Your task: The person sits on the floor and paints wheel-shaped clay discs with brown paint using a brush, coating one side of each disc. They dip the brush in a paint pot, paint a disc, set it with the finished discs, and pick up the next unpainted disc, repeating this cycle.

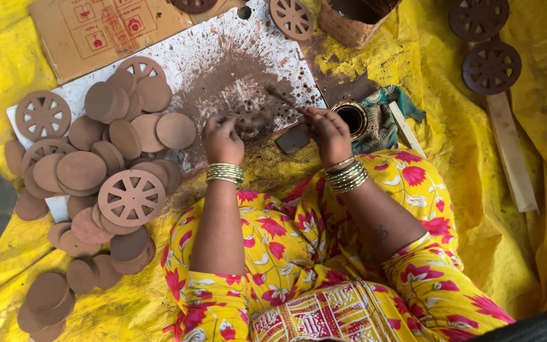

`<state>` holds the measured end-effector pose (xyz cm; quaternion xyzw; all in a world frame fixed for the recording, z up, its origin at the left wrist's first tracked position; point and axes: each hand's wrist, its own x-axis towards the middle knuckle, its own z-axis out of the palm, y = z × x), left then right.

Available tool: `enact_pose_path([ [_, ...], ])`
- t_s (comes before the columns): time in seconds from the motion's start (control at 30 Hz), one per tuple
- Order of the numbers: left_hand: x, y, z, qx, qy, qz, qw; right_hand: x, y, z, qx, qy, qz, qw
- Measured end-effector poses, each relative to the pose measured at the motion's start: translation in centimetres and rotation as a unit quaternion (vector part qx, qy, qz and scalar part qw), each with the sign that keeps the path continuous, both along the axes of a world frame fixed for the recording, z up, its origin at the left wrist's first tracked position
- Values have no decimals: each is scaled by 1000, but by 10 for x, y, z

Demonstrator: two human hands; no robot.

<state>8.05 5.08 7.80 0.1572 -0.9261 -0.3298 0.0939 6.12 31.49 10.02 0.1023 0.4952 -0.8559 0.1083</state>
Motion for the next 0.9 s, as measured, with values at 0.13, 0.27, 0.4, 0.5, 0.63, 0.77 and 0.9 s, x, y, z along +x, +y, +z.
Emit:
enact_pose_path([
  [0.13, -5, -1, -17, 162, 71, 54, 983, 5, -14, -16, 80, 12, 57, 995],
  [0.27, -9, -6, -39, 153, 73, 129, 977, 19, -34, -13, 222, 115, 131, 959],
  [0.4, -10, -16, -59, 160, -48, 165, 972, 30, -41, 8, 324, 288, 177, 884],
  [0.5, -9, -17, -68, 238, -57, 135, 960, 29, -39, 16, 355, 326, 151, 863],
  [0.63, -9, -9, -63, 103, 32, 103, 989, 21, -33, 9, 343, 355, 141, 858],
  [0.77, -7, -3, -45, 57, -7, 70, 996, 14, -36, -8, 339, 173, 153, 912],
  [0.9, -5, 2, -29, 56, 26, 70, 996, 17, -33, -18, 321, 257, 113, 905],
])
